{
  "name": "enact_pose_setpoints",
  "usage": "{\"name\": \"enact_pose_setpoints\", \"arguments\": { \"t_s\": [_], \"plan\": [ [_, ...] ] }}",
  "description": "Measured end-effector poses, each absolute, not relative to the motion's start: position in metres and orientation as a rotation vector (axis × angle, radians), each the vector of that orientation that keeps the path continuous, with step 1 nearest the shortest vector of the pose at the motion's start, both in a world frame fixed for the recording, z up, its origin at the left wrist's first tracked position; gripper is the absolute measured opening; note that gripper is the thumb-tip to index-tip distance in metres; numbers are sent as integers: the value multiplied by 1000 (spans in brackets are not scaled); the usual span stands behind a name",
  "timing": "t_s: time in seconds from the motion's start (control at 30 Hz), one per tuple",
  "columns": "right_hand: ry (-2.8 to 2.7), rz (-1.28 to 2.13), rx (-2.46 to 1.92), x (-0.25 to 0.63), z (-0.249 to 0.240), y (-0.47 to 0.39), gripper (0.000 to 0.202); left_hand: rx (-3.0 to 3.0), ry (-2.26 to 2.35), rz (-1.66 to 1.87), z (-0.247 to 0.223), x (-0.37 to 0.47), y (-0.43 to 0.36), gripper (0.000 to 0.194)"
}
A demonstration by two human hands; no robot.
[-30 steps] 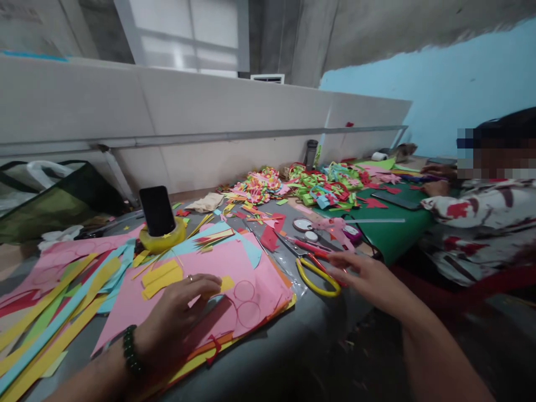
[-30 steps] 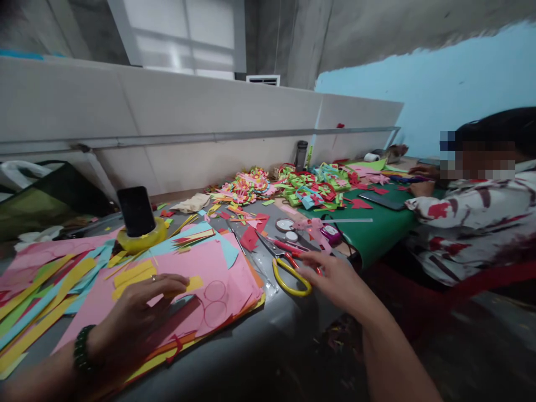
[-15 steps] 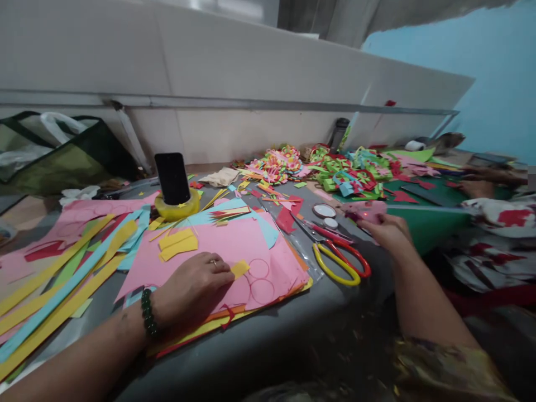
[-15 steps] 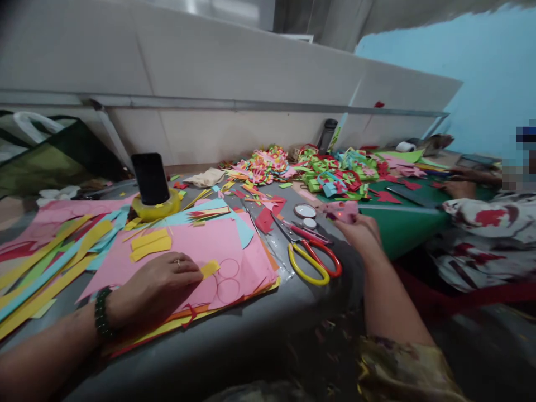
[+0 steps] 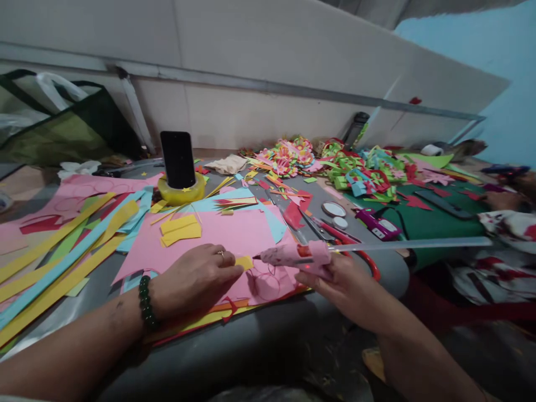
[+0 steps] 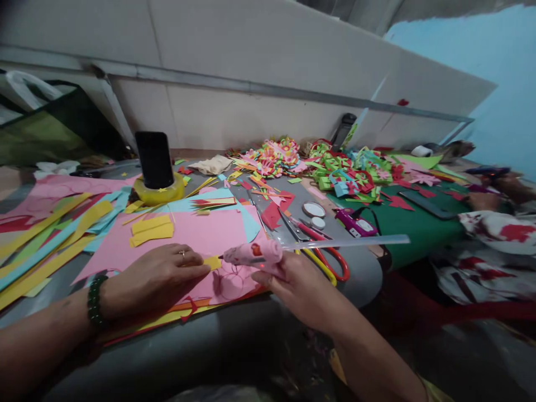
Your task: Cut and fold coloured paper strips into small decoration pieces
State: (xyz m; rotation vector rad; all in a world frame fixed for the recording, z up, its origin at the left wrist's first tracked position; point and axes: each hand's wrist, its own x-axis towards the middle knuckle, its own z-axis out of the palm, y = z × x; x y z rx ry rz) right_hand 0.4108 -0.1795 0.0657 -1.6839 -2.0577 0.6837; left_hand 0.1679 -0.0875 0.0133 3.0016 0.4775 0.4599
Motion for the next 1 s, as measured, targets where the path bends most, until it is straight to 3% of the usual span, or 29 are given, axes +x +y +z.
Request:
{"name": "enact_pose_setpoints", "arguments": {
  "t_s": [0.13,0.73,1.0],
  "plan": [
    [-2127,542,-1797,409,56,-175,34,3061,492,355,12,169,-87,23],
    [-2229,491,-1886,407,56,-183,41,3011,508,325,15,169,-89,21],
    [-2043,647,-1632,406,70,-184,24,2970,513,353,16,168,-89,24]
  ]
}}
